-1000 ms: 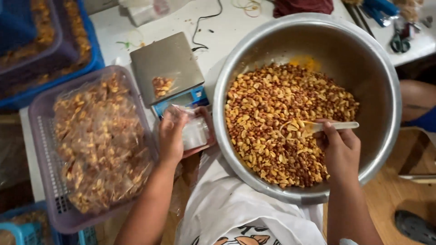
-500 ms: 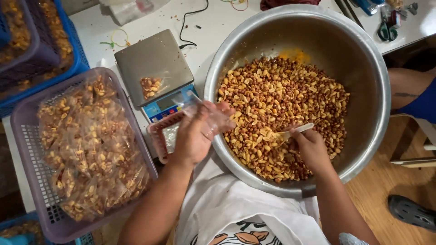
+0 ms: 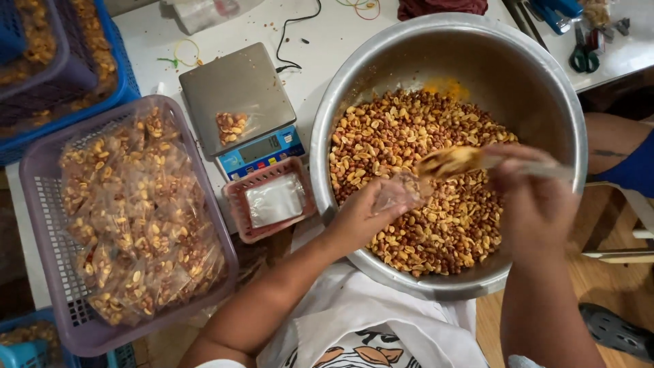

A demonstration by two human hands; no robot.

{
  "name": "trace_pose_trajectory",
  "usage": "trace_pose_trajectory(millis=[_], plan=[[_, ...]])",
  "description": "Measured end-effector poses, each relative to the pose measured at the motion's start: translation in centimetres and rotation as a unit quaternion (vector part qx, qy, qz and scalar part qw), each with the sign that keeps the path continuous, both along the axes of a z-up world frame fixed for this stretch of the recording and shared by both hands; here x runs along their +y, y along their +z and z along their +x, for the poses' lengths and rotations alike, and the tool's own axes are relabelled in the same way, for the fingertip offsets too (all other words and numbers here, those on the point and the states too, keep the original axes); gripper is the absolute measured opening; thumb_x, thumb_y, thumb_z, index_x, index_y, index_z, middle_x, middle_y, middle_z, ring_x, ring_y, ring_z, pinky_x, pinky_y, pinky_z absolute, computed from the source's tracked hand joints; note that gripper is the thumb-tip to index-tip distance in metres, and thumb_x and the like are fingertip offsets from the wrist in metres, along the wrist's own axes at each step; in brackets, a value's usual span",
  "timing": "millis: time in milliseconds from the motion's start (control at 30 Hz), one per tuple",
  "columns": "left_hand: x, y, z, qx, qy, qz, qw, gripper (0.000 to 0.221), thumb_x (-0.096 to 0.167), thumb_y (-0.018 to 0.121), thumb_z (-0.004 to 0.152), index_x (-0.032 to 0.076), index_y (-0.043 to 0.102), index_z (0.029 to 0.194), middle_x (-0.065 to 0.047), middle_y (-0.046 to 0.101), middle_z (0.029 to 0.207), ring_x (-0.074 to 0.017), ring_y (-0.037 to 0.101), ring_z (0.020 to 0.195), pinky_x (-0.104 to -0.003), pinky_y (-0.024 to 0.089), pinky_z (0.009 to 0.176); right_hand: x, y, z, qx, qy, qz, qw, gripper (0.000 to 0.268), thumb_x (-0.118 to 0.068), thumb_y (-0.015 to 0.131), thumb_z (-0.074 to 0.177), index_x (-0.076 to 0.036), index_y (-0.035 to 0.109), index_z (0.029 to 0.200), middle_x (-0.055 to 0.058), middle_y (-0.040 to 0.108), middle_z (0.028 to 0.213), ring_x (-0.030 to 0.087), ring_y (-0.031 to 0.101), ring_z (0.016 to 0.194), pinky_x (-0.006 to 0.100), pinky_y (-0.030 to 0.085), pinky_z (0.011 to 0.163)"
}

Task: Bagging and weighing peanut snacks from a large bowl into individual plastic bags at a packaging station.

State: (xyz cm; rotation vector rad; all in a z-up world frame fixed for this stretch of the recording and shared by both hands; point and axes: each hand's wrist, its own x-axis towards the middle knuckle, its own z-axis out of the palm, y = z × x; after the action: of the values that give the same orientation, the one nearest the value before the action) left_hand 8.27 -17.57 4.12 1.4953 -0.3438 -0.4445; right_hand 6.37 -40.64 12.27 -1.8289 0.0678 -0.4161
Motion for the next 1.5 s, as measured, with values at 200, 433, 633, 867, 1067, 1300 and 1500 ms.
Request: trace_pose_trajectory(millis=[200,433,633,867,1067,1300,1500], plan=[[-0.9,-0.9,0.6,-0.025,-0.004,0.094,0.995,0.037,0.014,0.071,0.088,0.005,0.059,0.122,-0.013,0.071,0.118,-0.0282,0.072,0.108,-0.038,0.066,0.080,0.0,-0.9,-0.5,-0.153,0.169,-0.261,0.938,0.027,0.013,0.050,0.097,0.008,0.070,0.114,0.022,0.071,0.105,0.029,0.067,0.088,0.036,0.056,0.076],[4.5,-2.4,7.8,-0.099,0.109,-0.011,0.989,0.023,0.025,0.054,0.104,0.016,0.064,0.123,-0.010,0.061,0.138,-0.0261,0.060,0.128,-0.041,0.052,0.107,-4.5,-6.5,-1.6,-0.043,-0.032,-0.202,0.978,0.019,0.003,0.057,0.119,0.001,0.071,0.131,0.016,0.067,0.116,0.022,0.063,0.101,0.032,0.050,0.091],[17.3,-4.3,17.6,-0.179,0.372,0.307,0.857,0.017,0.023,0.052,0.099,0.020,0.065,0.110,-0.002,0.069,0.112,-0.0225,0.068,0.095,-0.037,0.054,0.075,-5.9,-13.7,-3.2,0.187,-0.064,-0.290,0.936,0.024,-0.009,0.056,0.110,-0.007,0.075,0.124,0.016,0.073,0.108,0.032,0.064,0.094,0.045,0.047,0.077],[15.8,-5.9,11.6,-0.314,0.485,0.440,0.687,0.084,0.052,0.098,0.071,0.013,0.055,0.131,-0.010,0.060,0.140,-0.0319,0.053,0.133,-0.052,0.039,0.115,-3.6,-11.6,-3.3,0.270,-0.112,-0.121,0.949,0.041,-0.028,0.062,0.117,-0.003,0.070,0.087,0.007,0.063,0.074,0.017,0.055,0.066,0.036,0.040,0.058],[14.7,-8.5,8.9,-0.225,0.572,0.101,0.782,0.011,0.021,0.068,0.098,0.013,0.072,0.104,-0.002,0.075,0.105,-0.0147,0.068,0.104,-0.029,0.051,0.097,-1.0,-5.4,-2.2,0.146,-0.114,-0.007,0.983,0.020,-0.019,0.057,0.115,-0.009,0.073,0.118,0.000,0.055,0.080,0.008,0.050,0.074,0.025,0.038,0.064],[7.0,2.4,3.1,0.035,0.207,-0.334,0.919,0.033,0.020,0.066,0.101,0.007,0.052,0.127,-0.012,0.065,0.126,-0.0280,0.070,0.109,-0.033,0.067,0.082,-1.4,-4.9,-1.4,0.130,-0.107,0.010,0.986,0.021,-0.019,0.057,0.115,-0.005,0.072,0.119,0.003,0.059,0.084,0.009,0.053,0.075,0.022,0.044,0.069],[0.3,2.3,-0.5,0.016,-0.092,0.118,0.989,0.056,0.002,0.071,0.091,0.025,0.054,0.140,-0.011,0.071,0.117,-0.0209,0.073,0.097,-0.025,0.068,0.071,-0.3,-2.2,-1.6,0.093,-0.068,0.023,0.993,0.018,-0.011,0.056,0.116,-0.001,0.071,0.120,0.006,0.059,0.083,0.012,0.053,0.073,0.023,0.043,0.067]])
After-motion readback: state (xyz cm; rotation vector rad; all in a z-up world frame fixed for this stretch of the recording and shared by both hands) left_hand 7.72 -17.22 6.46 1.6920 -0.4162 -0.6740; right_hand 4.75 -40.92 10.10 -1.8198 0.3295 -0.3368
